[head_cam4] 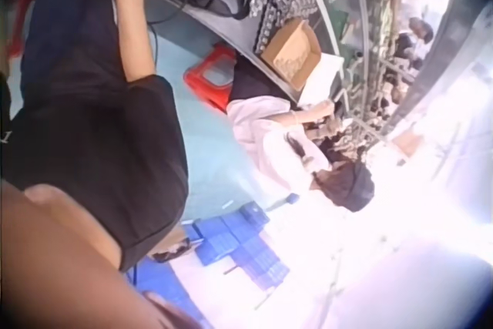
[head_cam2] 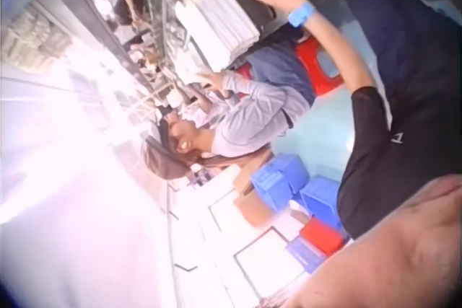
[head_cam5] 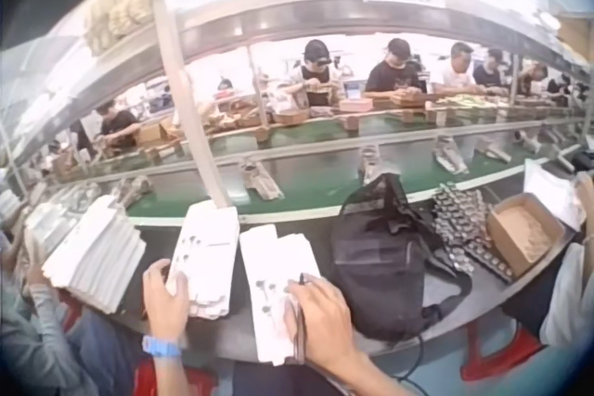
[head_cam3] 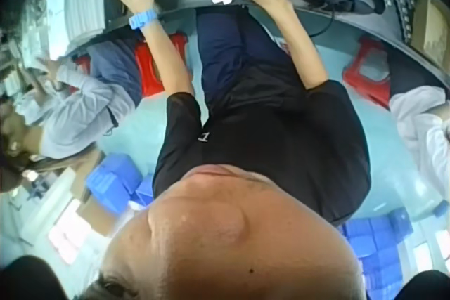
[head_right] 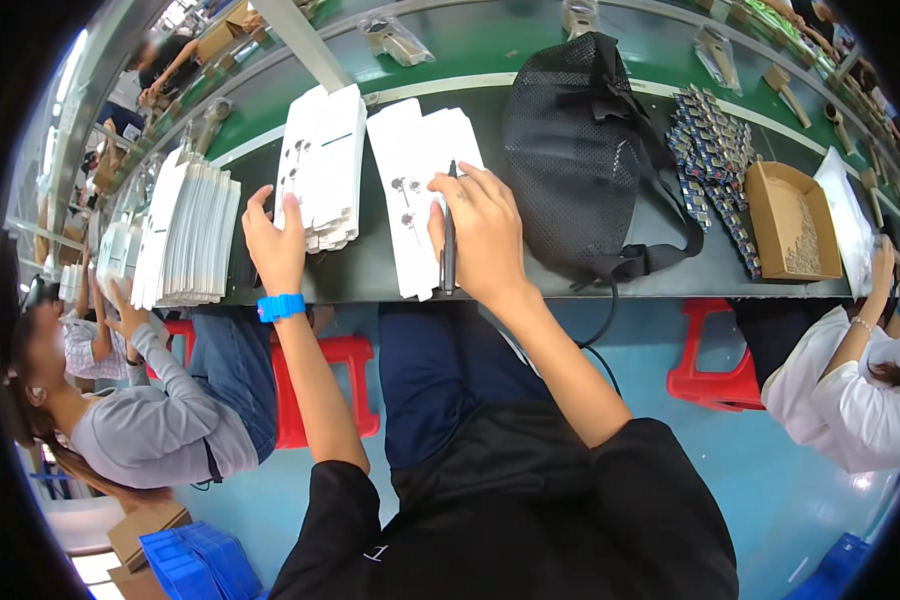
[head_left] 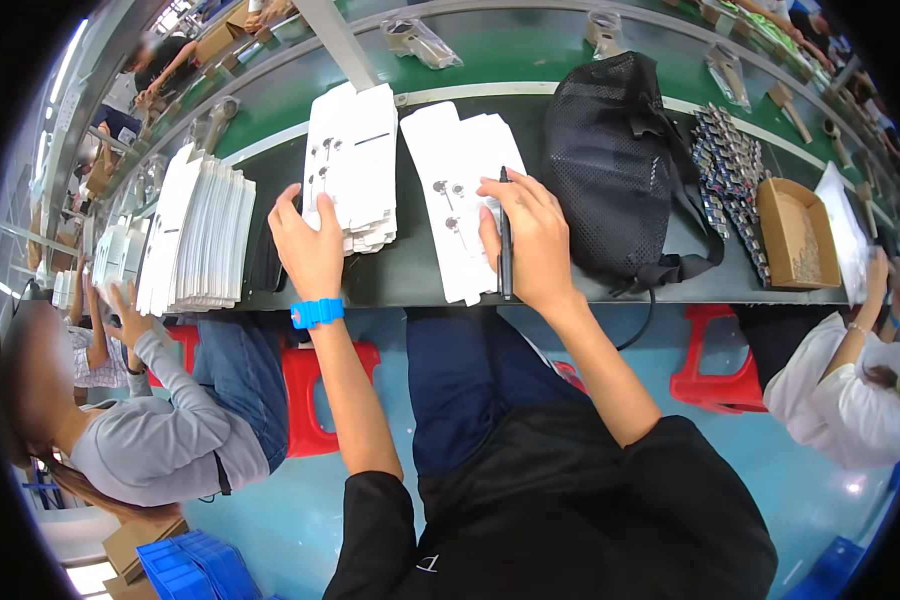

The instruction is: Marking earphone packaging boxes with a black marker at an assembly line.

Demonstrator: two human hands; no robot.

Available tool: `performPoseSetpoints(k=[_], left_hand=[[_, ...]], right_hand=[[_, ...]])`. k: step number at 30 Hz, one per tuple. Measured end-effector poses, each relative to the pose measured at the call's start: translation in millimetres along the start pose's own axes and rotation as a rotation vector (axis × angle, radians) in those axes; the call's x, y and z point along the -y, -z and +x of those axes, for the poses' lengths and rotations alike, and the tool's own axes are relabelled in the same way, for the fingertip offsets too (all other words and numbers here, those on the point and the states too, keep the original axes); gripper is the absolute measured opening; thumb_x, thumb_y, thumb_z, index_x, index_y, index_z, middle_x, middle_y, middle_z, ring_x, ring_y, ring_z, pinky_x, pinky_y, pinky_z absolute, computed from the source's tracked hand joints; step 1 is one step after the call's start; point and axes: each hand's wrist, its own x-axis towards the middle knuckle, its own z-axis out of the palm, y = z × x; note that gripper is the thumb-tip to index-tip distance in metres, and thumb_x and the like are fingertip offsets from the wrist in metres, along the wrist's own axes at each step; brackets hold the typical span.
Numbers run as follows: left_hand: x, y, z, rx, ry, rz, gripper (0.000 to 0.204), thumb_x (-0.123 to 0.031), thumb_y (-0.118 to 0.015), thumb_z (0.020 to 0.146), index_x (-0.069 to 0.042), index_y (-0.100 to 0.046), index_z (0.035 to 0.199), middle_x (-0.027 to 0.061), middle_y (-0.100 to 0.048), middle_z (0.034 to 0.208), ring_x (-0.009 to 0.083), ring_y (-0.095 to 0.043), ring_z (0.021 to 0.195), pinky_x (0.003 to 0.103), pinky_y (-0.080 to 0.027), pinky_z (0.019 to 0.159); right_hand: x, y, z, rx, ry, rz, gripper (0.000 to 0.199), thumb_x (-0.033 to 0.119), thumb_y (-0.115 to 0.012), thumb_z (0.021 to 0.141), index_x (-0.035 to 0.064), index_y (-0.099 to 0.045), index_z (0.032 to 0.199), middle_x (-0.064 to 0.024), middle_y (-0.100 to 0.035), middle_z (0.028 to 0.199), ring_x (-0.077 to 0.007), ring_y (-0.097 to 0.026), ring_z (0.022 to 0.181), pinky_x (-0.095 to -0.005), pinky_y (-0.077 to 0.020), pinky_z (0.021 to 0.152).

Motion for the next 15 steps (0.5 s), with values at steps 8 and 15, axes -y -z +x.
performPoseSetpoints(k=[8,15], left_hand=[[-56.3,-52.3,79.8,0.388,0.017,0.314,0.121,-0.081,-0.068,0.072,-0.008,-0.032,0.161,0.0277,-0.027,0.165,0.0615,-0.036,0.141,0.071,-0.033,0.112],[-48.2,-75.1,102.3,0.524,-0.022,0.420,0.126,-0.077,-0.073,0.066,-0.018,-0.024,0.166,0.0279,-0.022,0.168,0.0652,-0.032,0.142,0.074,-0.030,0.112]], right_hand=[[0.9,1.1,0.0,0.009,-0.023,-0.007,0.018,0.005,-0.068,0.086,0.0038,-0.067,0.104,-0.0165,-0.071,0.098,-0.0393,-0.065,0.113,-0.0481,-0.0482,0.098],[1.1,0.6,1.7,-0.007,-0.029,-0.003,0.018,0.006,-0.068,0.086,0.0039,-0.067,0.104,-0.0166,-0.070,0.098,-0.0381,-0.065,0.109,-0.0466,-0.0491,0.096]])
